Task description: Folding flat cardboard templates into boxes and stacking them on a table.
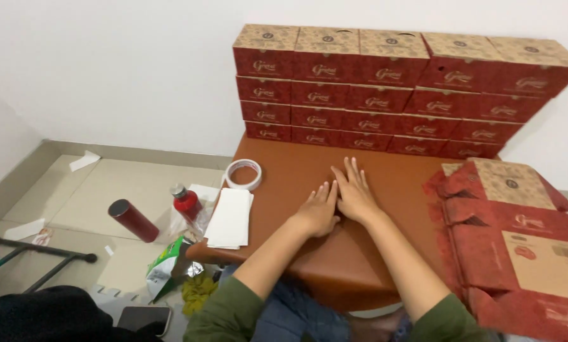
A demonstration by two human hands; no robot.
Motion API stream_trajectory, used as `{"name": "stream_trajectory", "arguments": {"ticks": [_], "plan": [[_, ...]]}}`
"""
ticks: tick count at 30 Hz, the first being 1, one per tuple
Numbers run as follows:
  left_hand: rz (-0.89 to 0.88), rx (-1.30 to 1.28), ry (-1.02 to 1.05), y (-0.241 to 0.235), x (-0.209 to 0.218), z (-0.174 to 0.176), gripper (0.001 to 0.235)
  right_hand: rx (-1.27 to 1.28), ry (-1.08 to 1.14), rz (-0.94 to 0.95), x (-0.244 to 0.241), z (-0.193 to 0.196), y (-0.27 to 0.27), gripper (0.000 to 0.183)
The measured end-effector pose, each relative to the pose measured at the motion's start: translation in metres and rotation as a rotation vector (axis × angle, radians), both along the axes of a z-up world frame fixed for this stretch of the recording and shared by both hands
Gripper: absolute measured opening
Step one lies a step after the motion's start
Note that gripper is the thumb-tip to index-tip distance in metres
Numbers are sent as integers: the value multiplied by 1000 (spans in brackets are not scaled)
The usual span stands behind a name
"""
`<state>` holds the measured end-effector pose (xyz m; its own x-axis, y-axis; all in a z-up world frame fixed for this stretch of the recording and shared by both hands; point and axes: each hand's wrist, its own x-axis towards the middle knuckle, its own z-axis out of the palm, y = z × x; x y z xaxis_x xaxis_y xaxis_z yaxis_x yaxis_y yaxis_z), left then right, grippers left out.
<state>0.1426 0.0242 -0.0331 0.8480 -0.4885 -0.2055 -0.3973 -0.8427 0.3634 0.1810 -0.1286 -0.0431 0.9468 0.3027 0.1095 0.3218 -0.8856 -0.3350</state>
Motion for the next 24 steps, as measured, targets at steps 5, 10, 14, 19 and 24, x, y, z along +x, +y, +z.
{"name": "stream_trajectory", "arguments": {"ticks": [5, 10, 14, 19, 24], "plan": [[-17, -6, 2, -53, -43, -14, 80, -159, 224, -103, -33, -37, -63, 73], [45, -40, -209, -63, -101, -26, 68, -168, 177, -167, -120, -28, -82, 66], [73, -280, -648, -53, -118, -48, 69, -106, -226, -157, -163, -48, -97, 76], [61, -253, -643, -54, -118, -51, 68, -70, -258, -165, -180, -38, -96, 75], [80, -200, -677, -54, -119, -47, 67, 12, -355, -134, -184, -28, -91, 69]]}}
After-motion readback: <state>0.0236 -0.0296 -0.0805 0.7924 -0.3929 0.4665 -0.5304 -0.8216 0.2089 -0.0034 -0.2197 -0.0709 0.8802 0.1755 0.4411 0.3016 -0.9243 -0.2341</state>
